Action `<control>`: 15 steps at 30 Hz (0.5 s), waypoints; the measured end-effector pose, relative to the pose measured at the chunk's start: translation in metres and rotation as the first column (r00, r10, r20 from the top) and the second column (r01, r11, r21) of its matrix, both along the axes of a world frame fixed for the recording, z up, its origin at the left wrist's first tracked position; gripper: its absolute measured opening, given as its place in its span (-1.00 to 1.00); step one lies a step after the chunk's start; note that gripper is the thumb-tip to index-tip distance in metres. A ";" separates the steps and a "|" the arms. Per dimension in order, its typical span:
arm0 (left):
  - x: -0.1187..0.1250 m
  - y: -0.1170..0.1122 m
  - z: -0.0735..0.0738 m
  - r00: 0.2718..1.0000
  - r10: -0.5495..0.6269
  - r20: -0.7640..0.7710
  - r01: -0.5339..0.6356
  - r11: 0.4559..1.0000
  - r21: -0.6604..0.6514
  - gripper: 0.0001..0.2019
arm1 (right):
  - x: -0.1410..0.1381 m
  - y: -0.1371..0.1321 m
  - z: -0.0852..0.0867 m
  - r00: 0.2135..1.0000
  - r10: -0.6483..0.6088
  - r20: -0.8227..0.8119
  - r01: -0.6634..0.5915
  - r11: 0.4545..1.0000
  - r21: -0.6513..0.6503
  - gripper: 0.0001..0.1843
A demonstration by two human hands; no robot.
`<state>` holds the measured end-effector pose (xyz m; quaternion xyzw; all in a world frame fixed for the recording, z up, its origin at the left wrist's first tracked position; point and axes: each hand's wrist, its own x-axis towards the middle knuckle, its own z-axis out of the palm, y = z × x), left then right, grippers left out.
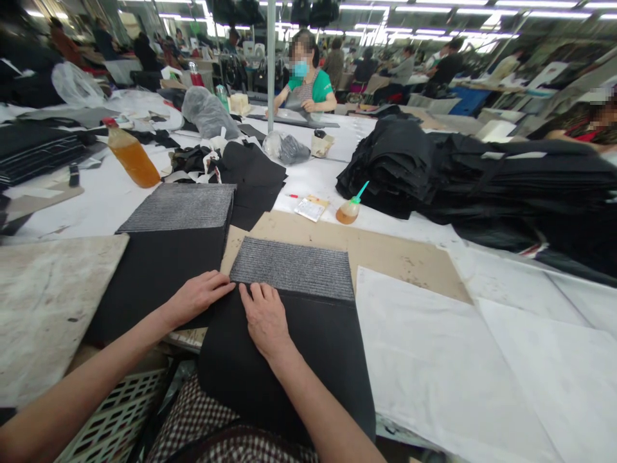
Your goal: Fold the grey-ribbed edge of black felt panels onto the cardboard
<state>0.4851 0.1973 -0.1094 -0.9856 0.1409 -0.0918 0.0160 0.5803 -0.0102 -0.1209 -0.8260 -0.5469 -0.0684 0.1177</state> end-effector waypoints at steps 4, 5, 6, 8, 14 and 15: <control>-0.006 0.000 -0.003 1.000 -0.015 0.015 0.014 0.997 0.070 -0.68 | -0.002 -0.001 0.001 1.000 -0.016 0.009 0.016 1.000 0.010 -0.49; -0.009 0.001 -0.003 1.000 -0.015 0.020 0.013 0.997 0.080 -0.67 | -0.003 -0.002 0.001 1.000 -0.019 0.011 0.019 1.000 0.017 -0.49; -0.011 0.001 -0.002 1.000 -0.012 0.024 0.010 0.996 0.087 -0.67 | -0.003 -0.002 0.001 1.000 -0.021 0.013 0.021 0.999 0.024 -0.48; -0.015 0.001 0.002 1.000 -0.001 0.020 -0.001 0.996 0.092 -0.68 | -0.003 -0.004 0.001 1.000 -0.017 0.019 0.017 0.999 0.036 -0.48; -0.012 -0.026 0.007 0.981 0.154 0.117 -0.156 0.988 0.011 -0.76 | -0.003 -0.011 0.003 0.999 -0.035 0.037 0.032 0.997 0.075 -0.51; -0.010 -0.034 0.004 0.975 0.175 0.136 -0.175 0.985 -0.014 -0.73 | -0.003 -0.013 0.004 0.999 -0.040 0.037 0.037 0.996 0.082 -0.53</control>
